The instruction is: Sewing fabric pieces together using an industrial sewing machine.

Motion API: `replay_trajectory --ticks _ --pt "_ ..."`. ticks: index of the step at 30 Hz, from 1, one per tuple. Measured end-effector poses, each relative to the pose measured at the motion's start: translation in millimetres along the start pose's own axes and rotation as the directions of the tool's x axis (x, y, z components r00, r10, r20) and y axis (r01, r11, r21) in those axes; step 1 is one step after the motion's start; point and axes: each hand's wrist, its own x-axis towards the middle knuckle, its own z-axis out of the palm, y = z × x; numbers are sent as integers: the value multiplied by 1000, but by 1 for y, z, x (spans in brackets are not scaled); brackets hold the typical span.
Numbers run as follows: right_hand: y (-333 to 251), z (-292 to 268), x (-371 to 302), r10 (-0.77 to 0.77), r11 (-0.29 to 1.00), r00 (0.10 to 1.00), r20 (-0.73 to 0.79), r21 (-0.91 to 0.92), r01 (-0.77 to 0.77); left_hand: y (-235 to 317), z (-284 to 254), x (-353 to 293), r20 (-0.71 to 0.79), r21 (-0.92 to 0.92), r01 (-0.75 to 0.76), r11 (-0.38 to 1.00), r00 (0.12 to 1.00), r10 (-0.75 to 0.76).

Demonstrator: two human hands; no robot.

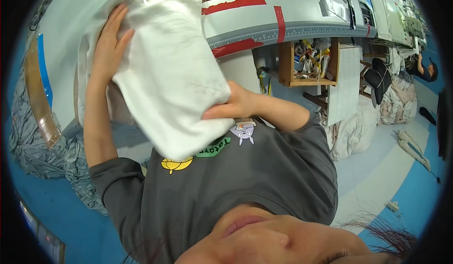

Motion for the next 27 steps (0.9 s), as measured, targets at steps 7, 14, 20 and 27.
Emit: replay_trajectory --ticks 7,14,20,27 --pt "71 33 -20 61 806 992 -109 -580 -114 161 61 -82 176 108 -152 982 975 132" --pt "89 29 -28 -2 292 998 -56 -955 -53 149 75 -92 205 -145 91 985 977 -60" --pt "65 15 -25 46 283 990 -131 -949 -139 141 78 -98 135 -285 17 958 991 23" --pt "98 -25 -2 227 852 867 -443 -340 -397 145 69 -105 93 -701 171 692 984 -149"
